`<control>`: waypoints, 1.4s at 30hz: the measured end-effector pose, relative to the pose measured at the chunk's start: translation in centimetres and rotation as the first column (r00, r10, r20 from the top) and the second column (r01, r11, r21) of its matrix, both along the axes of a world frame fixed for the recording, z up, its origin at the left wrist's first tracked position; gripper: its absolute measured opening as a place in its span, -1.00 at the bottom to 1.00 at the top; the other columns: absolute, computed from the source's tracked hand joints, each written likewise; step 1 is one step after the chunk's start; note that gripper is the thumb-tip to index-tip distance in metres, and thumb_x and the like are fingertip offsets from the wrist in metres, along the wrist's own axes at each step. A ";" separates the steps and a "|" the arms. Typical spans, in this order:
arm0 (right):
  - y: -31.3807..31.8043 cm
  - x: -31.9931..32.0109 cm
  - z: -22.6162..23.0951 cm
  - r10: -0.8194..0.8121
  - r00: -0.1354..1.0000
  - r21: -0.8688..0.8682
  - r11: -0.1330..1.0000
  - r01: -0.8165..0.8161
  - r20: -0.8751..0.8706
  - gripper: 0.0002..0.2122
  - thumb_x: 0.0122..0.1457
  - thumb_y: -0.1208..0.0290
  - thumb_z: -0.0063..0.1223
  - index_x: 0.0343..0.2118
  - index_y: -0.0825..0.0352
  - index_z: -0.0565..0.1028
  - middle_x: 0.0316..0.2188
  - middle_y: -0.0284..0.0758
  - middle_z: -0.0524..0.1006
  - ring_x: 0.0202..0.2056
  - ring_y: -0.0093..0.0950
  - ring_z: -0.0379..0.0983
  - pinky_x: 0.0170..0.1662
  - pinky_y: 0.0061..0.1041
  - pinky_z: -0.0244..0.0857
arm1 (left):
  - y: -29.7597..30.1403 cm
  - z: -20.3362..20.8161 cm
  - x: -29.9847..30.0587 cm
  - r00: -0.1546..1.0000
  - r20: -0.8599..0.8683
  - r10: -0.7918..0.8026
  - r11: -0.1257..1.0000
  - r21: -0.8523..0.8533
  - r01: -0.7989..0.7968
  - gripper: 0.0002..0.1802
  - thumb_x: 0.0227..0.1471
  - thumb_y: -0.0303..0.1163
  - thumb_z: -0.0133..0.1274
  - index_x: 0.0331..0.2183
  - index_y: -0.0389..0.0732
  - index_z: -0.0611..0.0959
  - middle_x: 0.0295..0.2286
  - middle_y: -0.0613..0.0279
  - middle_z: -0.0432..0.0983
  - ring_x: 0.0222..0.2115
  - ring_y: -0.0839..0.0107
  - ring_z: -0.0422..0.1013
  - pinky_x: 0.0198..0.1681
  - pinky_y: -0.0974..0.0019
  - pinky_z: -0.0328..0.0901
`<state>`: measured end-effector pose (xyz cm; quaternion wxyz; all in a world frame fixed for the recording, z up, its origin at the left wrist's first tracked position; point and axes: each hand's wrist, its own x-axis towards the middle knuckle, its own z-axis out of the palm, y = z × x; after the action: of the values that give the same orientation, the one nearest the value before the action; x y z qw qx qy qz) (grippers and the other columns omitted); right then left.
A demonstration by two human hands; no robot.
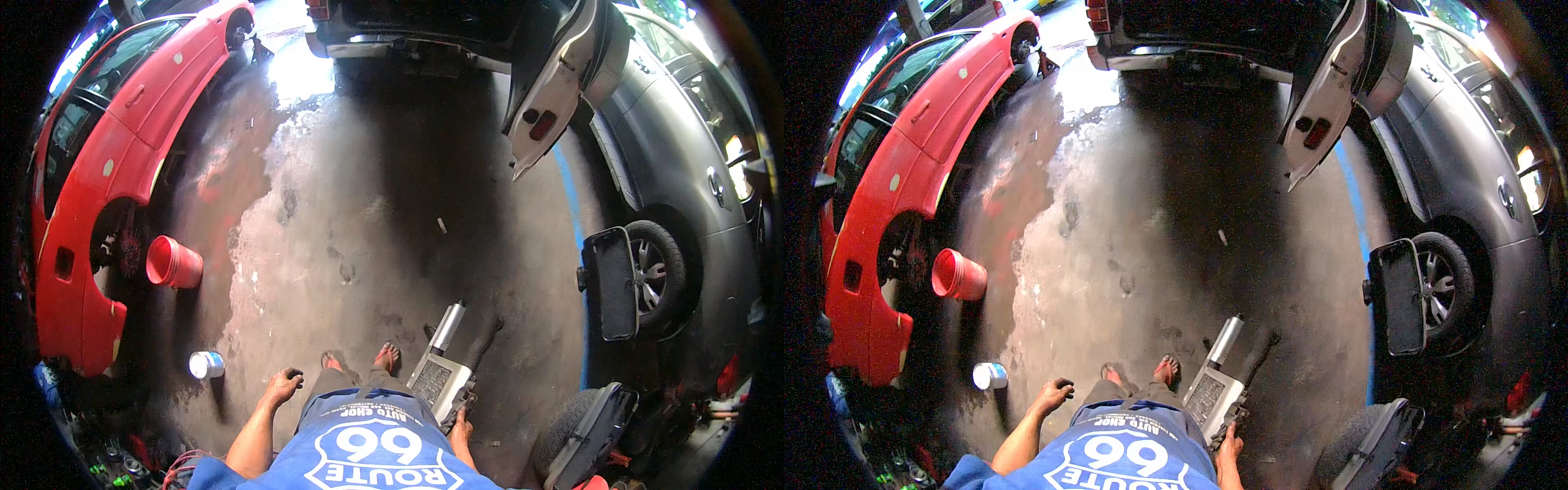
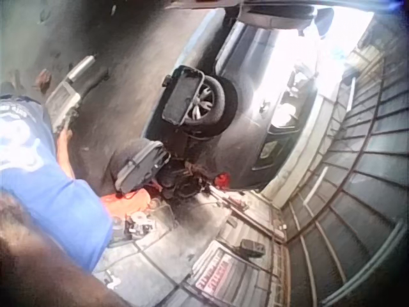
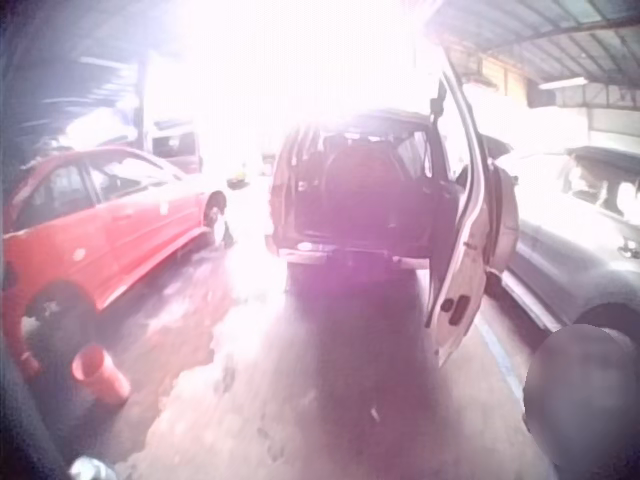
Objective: The person removes a car battery, retrieves an intercooler from the floor, applies sealant to its edges, and installs it into the engine bay of a white car. The person then reconnects the battery and closes the hood.
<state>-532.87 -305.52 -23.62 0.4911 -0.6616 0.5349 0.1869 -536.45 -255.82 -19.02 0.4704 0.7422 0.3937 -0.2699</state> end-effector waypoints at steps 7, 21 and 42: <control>-1.6 8.1 -2.6 -0.271 0.921 0.081 0.963 0.258 0.280 -0.45 0.17 -0.10 0.14 -0.27 0.48 0.50 -0.34 -0.22 0.54 -0.42 -0.38 0.49 -0.38 -0.29 0.40 | 2.7 -2.8 4.5 0.991 -0.136 0.016 1.000 -0.017 -0.019 -0.61 0.10 -0.28 0.05 -0.09 -0.30 0.64 -0.24 0.08 0.66 -0.30 0.32 0.62 -0.25 0.27 0.45; 0.8 24.0 2.6 0.224 0.974 -0.141 0.966 -0.216 0.045 -0.48 0.17 -0.12 0.14 -0.40 0.40 0.57 -0.47 -0.32 0.51 -0.45 -0.46 0.40 -0.32 -0.29 0.32 | 12.9 -11.4 14.0 0.978 -0.192 0.083 0.978 -0.174 -0.117 -0.65 0.06 -0.27 0.08 -0.17 -0.28 0.68 -0.40 0.13 0.65 -0.47 0.37 0.55 -0.45 0.28 0.37; 0.5 40.1 1.2 0.009 0.997 -0.268 0.963 -0.028 -0.072 -0.51 0.23 0.01 0.13 -0.63 0.31 0.29 -0.67 -0.40 0.24 -0.62 -0.50 0.18 -0.54 -0.31 0.07 | 17.0 -13.1 38.6 0.875 -0.311 -0.371 0.847 0.274 0.456 -0.64 -0.02 -0.28 0.06 -0.22 -0.27 0.71 -0.27 -0.15 0.63 -0.21 0.04 0.58 -0.10 0.08 0.44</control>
<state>-492.73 -305.05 -22.40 0.3759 -0.7201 0.5660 0.1405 -497.83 -238.80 -32.13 0.2132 0.8402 0.3189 -0.3833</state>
